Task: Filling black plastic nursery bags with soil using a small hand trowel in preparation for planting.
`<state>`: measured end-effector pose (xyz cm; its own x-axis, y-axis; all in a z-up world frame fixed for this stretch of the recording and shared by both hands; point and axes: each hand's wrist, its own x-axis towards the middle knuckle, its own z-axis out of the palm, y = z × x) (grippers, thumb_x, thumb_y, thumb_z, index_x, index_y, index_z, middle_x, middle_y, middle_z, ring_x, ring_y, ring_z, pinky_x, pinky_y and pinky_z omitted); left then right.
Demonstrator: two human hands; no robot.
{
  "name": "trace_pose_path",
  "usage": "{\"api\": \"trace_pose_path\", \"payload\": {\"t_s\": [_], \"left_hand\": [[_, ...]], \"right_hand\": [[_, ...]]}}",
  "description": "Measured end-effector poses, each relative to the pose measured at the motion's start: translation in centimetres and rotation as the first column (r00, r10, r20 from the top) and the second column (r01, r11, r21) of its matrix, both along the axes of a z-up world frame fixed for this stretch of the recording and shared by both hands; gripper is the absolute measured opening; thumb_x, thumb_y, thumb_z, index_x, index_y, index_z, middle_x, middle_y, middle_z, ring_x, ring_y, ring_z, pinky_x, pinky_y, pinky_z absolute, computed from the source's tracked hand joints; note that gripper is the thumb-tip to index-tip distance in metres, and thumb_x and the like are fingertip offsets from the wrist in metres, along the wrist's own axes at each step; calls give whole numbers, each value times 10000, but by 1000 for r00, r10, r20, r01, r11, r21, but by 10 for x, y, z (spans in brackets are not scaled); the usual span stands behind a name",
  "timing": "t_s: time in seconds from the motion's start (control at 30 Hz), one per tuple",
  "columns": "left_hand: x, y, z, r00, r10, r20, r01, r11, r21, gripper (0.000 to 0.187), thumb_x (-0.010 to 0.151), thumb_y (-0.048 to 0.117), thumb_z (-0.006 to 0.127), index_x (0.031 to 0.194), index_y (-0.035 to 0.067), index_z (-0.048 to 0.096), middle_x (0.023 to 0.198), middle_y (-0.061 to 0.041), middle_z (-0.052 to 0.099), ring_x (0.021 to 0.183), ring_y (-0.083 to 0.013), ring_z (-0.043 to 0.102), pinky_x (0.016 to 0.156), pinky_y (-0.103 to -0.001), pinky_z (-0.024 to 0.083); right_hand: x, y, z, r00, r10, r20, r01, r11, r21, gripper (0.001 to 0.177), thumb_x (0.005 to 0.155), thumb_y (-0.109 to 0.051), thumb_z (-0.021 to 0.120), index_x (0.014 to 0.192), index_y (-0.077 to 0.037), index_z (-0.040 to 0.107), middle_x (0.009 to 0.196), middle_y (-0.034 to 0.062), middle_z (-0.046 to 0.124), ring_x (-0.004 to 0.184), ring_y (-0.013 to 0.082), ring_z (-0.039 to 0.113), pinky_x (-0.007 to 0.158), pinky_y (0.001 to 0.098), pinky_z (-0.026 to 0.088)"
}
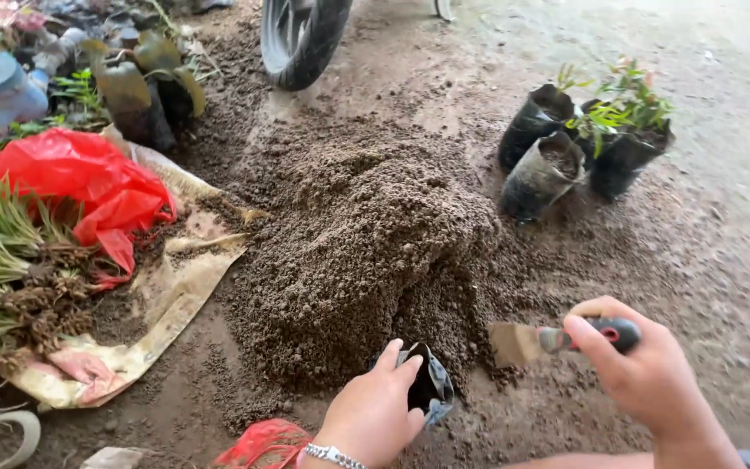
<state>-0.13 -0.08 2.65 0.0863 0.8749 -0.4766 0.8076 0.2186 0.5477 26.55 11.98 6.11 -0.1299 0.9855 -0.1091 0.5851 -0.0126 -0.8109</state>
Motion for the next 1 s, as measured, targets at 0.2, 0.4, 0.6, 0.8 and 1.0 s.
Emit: {"api": "trace_pose_path", "payload": {"t_s": [0.2,0.4,0.6,0.8,1.0], "left_hand": [[-3,-4,26,1000,27,6,-27,1000,-14,580,904,278,616,1463,200,484,1614,-36,320,1179,-326,629,991,-451,536],[-12,-23,51,997,77,7,-77,997,-3,607,896,267,619,1479,189,468,1498,41,483,1175,-237,650,993,-389,562],[-27,-42,65,987,148,55,-151,987,49,660,917,321,641,1533,217,427,1656,35,332,1414,-212,482,1139,-388,455],[-42,-56,83,981,171,97,-175,984,40,671,927,312,635,1552,234,401,1678,31,287,1433,-208,462,1149,-377,454],[-49,-55,85,984,160,72,-158,987,-34,674,966,327,639,1570,228,358,1696,26,234,1304,-159,553,1114,-361,481]], "right_hand": [[53,14,-91,976,-200,85,215,949,-231,251,930,-217,712,948,5,827,677,155,657,596,229,534,555,332,407],[45,0,-104,964,-137,226,201,936,-288,234,899,-220,730,1023,-39,811,681,125,700,577,191,609,523,297,443],[34,-21,-141,633,205,747,68,946,-317,236,964,-372,621,1156,-285,729,857,-18,774,712,138,679,680,303,534],[20,-16,-156,462,289,838,-27,949,-313,269,989,-426,561,1095,-218,695,1062,-3,785,1012,223,740,930,389,581],[-5,-10,-138,362,362,859,-88,931,-355,296,1013,-407,551,1123,-149,647,1044,35,768,930,194,753,889,353,610]]}}
